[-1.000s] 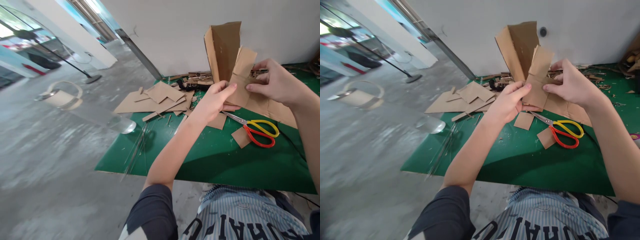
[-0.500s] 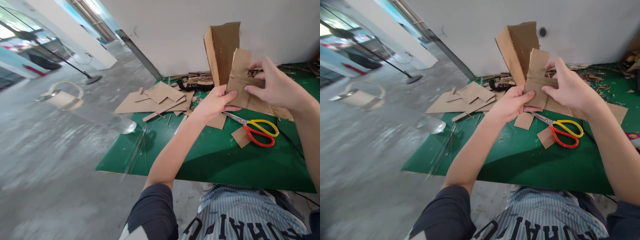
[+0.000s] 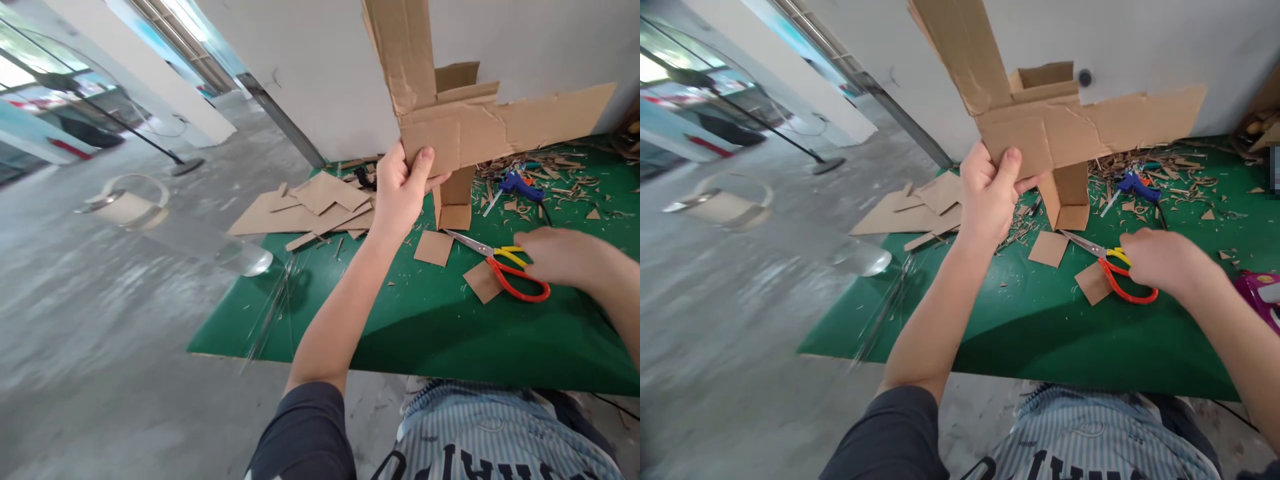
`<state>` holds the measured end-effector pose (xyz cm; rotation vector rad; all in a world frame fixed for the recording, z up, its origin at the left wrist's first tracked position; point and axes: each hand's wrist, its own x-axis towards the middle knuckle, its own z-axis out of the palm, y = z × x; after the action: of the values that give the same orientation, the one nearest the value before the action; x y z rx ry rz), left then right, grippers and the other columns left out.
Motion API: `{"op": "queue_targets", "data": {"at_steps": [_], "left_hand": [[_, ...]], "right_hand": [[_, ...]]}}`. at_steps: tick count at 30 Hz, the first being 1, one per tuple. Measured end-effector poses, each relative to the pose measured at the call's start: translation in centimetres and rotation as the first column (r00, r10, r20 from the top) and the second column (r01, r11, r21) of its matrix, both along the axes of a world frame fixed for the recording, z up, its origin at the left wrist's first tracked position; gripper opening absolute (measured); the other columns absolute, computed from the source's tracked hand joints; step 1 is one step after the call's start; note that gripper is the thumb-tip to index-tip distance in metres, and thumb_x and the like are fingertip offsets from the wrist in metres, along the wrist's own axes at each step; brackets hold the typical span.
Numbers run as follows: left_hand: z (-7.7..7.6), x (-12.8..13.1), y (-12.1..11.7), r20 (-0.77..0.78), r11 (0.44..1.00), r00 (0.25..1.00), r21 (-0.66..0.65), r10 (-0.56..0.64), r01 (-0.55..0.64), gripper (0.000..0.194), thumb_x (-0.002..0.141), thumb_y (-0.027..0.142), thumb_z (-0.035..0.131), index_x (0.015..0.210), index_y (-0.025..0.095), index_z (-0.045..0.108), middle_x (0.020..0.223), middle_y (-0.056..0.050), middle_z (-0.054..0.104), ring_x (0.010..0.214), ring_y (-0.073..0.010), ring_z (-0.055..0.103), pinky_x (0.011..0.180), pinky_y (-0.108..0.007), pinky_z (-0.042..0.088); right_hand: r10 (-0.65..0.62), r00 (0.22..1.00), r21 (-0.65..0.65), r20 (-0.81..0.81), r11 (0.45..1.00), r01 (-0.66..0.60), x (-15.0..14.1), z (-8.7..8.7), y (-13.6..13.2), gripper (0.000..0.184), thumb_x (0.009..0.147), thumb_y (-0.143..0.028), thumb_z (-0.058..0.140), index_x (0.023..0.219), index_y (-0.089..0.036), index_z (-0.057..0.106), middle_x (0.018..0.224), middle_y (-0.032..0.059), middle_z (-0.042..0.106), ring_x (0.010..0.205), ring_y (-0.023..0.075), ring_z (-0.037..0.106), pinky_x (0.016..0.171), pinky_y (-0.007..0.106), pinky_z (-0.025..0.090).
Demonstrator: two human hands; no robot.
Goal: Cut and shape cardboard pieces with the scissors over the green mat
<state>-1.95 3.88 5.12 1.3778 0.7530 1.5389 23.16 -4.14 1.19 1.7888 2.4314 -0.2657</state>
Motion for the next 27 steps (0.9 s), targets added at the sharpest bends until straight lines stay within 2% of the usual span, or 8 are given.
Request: {"op": "queue_targets", "data": {"at_steps": [1, 3, 8, 14, 18, 21, 24, 27], "left_hand": [[-0.1, 0.1, 0.1, 0.021, 1.000, 1.000, -0.027, -0.009, 0.009, 0.036, 0.091, 0.031, 0.076, 0.126, 0.031, 0.066, 0.130, -0.003, 0.072, 0.141, -0.0296, 0.061, 0.104, -0.038, 0.064], [-0.1, 0.2, 0.1, 0.054, 0.996, 0.998, -0.078, -0.031, 0.035, 0.041, 0.092, 0.028, 0.074, 0.132, 0.032, 0.064, 0.130, -0.004, 0.073, 0.137, -0.0274, 0.065, 0.103, -0.034, 0.064], [-0.1, 0.5, -0.2, 0.106, 0.987, 0.991, -0.132, -0.083, 0.096, 0.043, 0.094, 0.025, 0.072, 0.135, 0.031, 0.062, 0.127, -0.004, 0.074, 0.133, -0.0256, 0.068, 0.101, -0.033, 0.064], [0.0, 0.4, -0.2, 0.094, 0.995, 0.995, -0.089, -0.033, 0.041, 0.020, 0.094, 0.029, 0.072, 0.114, 0.028, 0.070, 0.121, -0.003, 0.074, 0.124, -0.0218, 0.071, 0.096, -0.029, 0.064], [0.7, -0.1, -0.1, 0.119, 0.996, 0.989, 0.010, 0.086, -0.088, 0.005, 0.098, 0.026, 0.064, 0.099, 0.027, 0.069, 0.110, -0.001, 0.074, 0.113, -0.0176, 0.072, 0.093, -0.028, 0.063], [0.8, -0.3, 0.0, 0.180, 0.988, 0.973, 0.027, 0.143, -0.150, 0.008, 0.099, 0.028, 0.063, 0.092, 0.026, 0.066, 0.110, -0.001, 0.074, 0.112, -0.0174, 0.070, 0.094, -0.029, 0.061], [0.5, -0.1, 0.0, 0.238, 0.989, 0.961, 0.003, 0.143, -0.148, 0.007, 0.099, 0.027, 0.063, 0.091, 0.026, 0.064, 0.109, 0.000, 0.073, 0.104, -0.0156, 0.070, 0.090, -0.028, 0.060], [0.1, 0.6, -0.2, 0.286, 0.994, 0.952, -0.008, 0.106, -0.108, 0.009, 0.099, 0.024, 0.062, 0.090, 0.026, 0.062, 0.103, 0.000, 0.071, 0.094, -0.0134, 0.068, 0.082, -0.026, 0.059]], "right_hand": [[0.006, 0.995, -0.118, 0.099, 0.993, 0.006, -0.4, -0.9, -0.2, 0.031, 0.075, -0.005, 0.056, 0.101, -0.014, 0.069, 0.092, 0.0136, 0.072, 0.078, 0.0264, 0.070, 0.061, 0.034, 0.044], [-0.011, 0.979, -0.186, 0.204, 0.981, 0.050, -1.5, -2.1, -0.8, 0.052, 0.076, -0.002, 0.053, 0.126, -0.010, 0.063, 0.113, 0.0203, 0.072, 0.095, 0.0317, 0.073, 0.065, 0.034, 0.046], [0.001, 0.968, -0.013, 0.253, 1.000, 0.003, -3.0, -3.1, -2.1, 0.057, 0.080, -0.002, 0.051, 0.136, -0.005, 0.053, 0.116, 0.0252, 0.070, 0.101, 0.0384, 0.074, 0.074, 0.038, 0.051], [-0.143, 0.987, 0.074, 0.078, 0.988, 0.138, -2.1, -3.4, -0.8, 0.040, 0.091, -0.025, 0.054, 0.128, -0.008, 0.052, 0.089, 0.0174, 0.074, 0.077, 0.0358, 0.074, 0.060, 0.036, 0.045], [-0.178, 0.960, 0.136, -0.216, 0.968, 0.210, -0.9, -4.2, 0.2, 0.036, 0.091, -0.034, 0.058, 0.122, -0.016, 0.054, 0.080, 0.0113, 0.073, 0.068, 0.0291, 0.070, 0.058, 0.033, 0.043], [-0.024, 0.882, 0.247, -0.471, 0.956, 0.158, -0.4, -5.5, 0.7, 0.030, 0.089, -0.032, 0.058, 0.116, -0.019, 0.057, 0.072, 0.0045, 0.069, 0.060, 0.0221, 0.066, 0.059, 0.031, 0.046], [-0.018, 0.795, 0.354, -0.606, 0.889, 0.290, -0.8, -6.1, 0.8, 0.019, 0.090, -0.040, 0.056, 0.096, -0.022, 0.058, 0.066, 0.0026, 0.065, 0.054, 0.0194, 0.063, 0.058, 0.031, 0.048], [-0.060, 0.681, 0.264, -0.730, 0.894, 0.362, -1.6, -5.7, 0.4, 0.030, 0.091, -0.052, 0.059, 0.092, -0.022, 0.059, 0.072, 0.0052, 0.071, 0.057, 0.0202, 0.067, 0.058, 0.032, 0.053]]}}
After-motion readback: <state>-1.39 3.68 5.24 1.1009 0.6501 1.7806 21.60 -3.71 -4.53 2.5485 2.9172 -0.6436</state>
